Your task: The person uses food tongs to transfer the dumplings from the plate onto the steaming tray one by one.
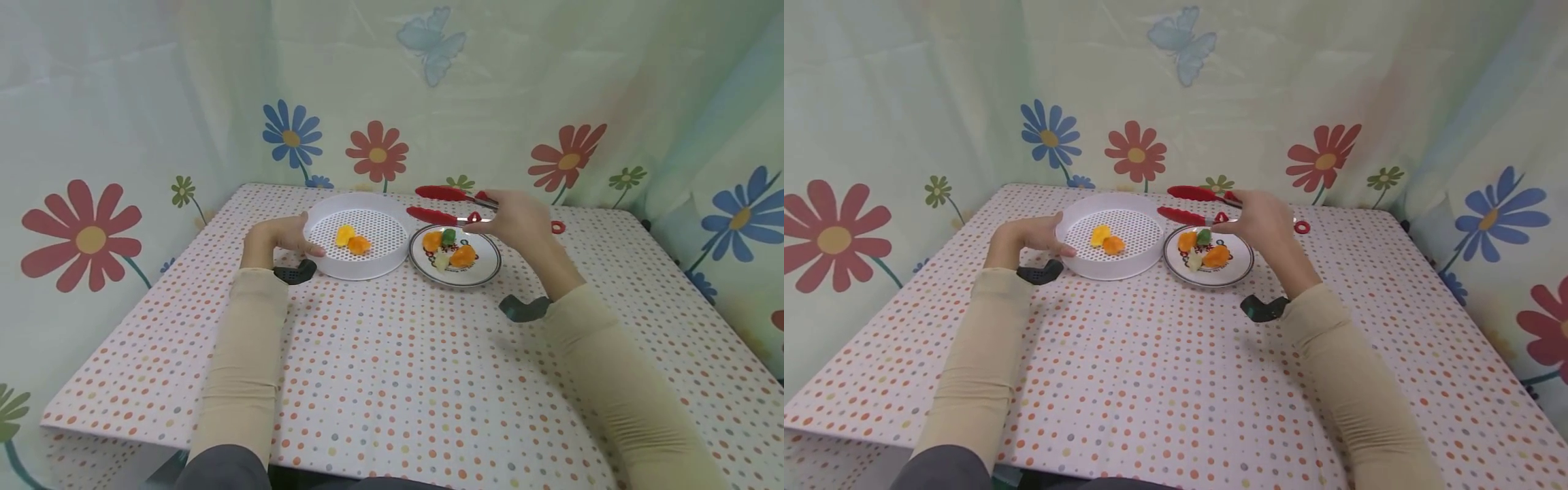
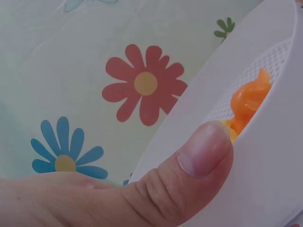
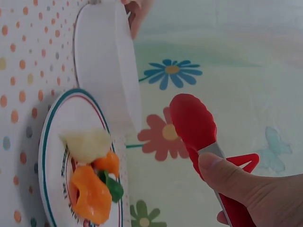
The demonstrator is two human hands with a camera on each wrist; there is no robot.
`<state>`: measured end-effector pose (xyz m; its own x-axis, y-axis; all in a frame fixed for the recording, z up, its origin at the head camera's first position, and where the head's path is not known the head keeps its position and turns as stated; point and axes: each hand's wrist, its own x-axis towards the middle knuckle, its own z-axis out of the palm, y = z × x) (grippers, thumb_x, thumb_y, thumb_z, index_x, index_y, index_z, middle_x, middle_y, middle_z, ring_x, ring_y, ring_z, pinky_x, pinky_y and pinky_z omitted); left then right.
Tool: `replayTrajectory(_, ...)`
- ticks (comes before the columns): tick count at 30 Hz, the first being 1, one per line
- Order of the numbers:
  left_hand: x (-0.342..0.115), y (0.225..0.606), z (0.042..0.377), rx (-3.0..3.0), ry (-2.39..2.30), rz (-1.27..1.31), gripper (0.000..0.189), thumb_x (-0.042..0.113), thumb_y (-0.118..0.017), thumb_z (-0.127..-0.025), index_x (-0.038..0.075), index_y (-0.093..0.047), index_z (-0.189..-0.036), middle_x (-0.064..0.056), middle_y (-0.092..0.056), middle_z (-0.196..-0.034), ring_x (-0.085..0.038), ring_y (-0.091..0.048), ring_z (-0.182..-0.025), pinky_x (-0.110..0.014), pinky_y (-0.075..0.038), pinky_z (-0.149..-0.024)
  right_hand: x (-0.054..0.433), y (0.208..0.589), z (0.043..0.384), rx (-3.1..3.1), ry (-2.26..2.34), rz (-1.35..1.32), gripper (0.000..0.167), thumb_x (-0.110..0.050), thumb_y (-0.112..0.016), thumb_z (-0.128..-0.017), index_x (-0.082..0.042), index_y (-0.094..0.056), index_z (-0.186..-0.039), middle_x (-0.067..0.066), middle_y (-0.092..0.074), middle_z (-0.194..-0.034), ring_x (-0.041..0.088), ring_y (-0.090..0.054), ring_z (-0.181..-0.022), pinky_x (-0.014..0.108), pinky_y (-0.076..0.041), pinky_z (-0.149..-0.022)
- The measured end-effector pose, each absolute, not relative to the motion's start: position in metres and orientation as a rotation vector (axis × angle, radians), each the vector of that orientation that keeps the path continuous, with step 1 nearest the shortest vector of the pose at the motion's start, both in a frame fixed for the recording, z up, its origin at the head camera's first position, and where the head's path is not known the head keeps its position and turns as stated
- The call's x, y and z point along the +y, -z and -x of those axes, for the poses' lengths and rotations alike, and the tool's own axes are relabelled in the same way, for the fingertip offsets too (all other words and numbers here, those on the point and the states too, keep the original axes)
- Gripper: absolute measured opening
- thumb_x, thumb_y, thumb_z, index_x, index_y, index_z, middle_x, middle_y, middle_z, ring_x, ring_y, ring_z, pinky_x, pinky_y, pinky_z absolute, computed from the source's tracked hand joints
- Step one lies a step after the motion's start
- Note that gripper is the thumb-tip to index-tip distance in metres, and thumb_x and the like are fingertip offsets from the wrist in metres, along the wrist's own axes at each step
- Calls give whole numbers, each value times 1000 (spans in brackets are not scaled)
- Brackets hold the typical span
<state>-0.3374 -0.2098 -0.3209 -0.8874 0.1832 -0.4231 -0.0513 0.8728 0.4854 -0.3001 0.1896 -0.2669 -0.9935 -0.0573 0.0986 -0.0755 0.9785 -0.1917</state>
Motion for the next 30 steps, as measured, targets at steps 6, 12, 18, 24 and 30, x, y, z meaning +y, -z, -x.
replayTrajectory(6,-212,321,341,2585,-652,-133,116,46,-73,-79,5,8,-152,-17,8,-160,-39,3,-147,-59,-7,-116,234,283,296,-3024,-293,-40,90,-52,-75,-73,-10,-40,-144,24,-45,-141,46,-45,-119,59,-46,-87)
replayTrajectory(12,-211,323,339,2579,-681,-143,116,45,-73,-80,6,9,-152,-17,10,-160,-38,4,-147,-60,-6,-116,262,295,301,-3030,-259,2,94,-55,-75,-72,-9,-37,-146,29,-45,-138,47,-42,-117,58,-47,-85)
replayTrajectory(18,-210,321,339,2586,-677,-129,114,45,-71,-81,6,10,-151,-17,8,-160,-39,2,-147,-61,-7,-116,278,291,304,-3039,-259,26,98,-58,-74,-72,-7,-35,-146,31,-42,-138,49,-39,-117,63,-44,-89)
replayTrajectory(24,-210,321,338,2564,-719,-131,115,42,-73,-81,5,11,-151,-17,11,-159,-39,4,-146,-61,-5,-116,287,289,302,-3051,-280,42,99,-57,-74,-72,-5,-35,-146,32,-40,-140,49,-37,-119,63,-44,-89)
replayTrajectory(30,-207,325,336,2560,-691,-140,115,44,-72,-81,5,10,-151,-18,9,-159,-40,1,-146,-61,-7,-115,294,290,299,-3077,-313,22,101,-58,-77,-68,-6,-36,-145,32,-39,-141,50,-36,-121,65,-43,-89)
